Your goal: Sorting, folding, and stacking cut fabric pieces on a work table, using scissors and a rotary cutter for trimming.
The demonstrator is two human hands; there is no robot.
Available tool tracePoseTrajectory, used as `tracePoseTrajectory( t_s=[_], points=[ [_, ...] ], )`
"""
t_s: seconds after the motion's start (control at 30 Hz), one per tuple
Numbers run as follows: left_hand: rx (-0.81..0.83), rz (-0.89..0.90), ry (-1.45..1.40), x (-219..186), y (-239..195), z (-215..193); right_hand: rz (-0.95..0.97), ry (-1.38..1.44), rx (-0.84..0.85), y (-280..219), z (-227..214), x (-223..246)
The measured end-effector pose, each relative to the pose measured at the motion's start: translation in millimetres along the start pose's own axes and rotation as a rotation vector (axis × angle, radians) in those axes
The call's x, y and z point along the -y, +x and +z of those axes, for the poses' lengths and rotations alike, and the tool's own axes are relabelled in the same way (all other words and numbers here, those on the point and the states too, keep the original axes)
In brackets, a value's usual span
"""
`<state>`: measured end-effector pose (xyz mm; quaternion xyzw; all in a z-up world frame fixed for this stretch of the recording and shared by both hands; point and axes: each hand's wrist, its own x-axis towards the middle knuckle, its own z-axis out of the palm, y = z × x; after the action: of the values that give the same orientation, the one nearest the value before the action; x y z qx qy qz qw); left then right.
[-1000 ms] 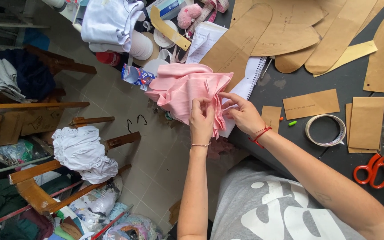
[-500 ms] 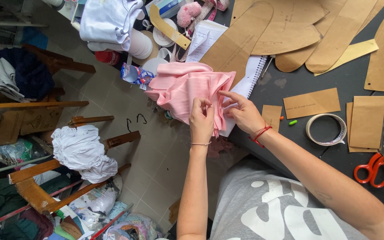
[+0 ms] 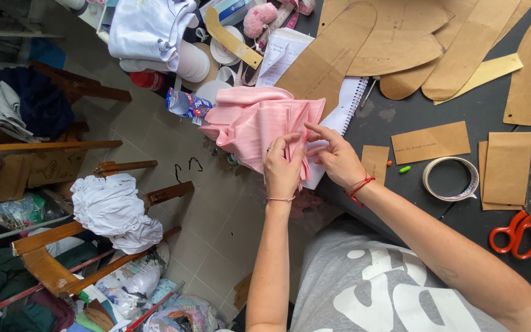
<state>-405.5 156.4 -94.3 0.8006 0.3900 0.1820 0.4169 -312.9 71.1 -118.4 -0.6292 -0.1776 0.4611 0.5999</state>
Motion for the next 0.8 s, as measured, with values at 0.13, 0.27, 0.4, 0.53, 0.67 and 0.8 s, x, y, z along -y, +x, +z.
tracePoseTrajectory(
  t_s=[0.13, 0.27, 0.4, 0.53, 0.67, 0.8],
  points=[
    [0.019, 0.004, -0.035, -5.0, 0.0, -1.7, 0.007, 0.013, -0.005, -2.7, 1.3, 9.3],
    [0.005, -0.052, 0.112, -21.2, -3.6, 3.3, 0.025, 0.044, -0.025, -9.8, 0.9, 28.6],
    [-0.085, -0.004, 0.212, -15.7, -5.2, 7.6, 0.058, 0.127, -0.032, -6.9, 1.1, 15.0],
    [-0.227, 0.088, 0.147, -54.7, -6.8, -17.0, 0.195, 0.405, -0.030, -15.9, 5.5, 49.8],
    [-0.016, -0.071, -0.106, -86.0, -19.2, -17.7, 0.225, 0.592, 0.043, -23.8, 5.0, 66.7],
    [0.129, -0.299, -0.570, -68.9, -15.8, -11.8, 0.182, 0.703, 0.040, -30.0, -0.5, 67.2]
  ],
)
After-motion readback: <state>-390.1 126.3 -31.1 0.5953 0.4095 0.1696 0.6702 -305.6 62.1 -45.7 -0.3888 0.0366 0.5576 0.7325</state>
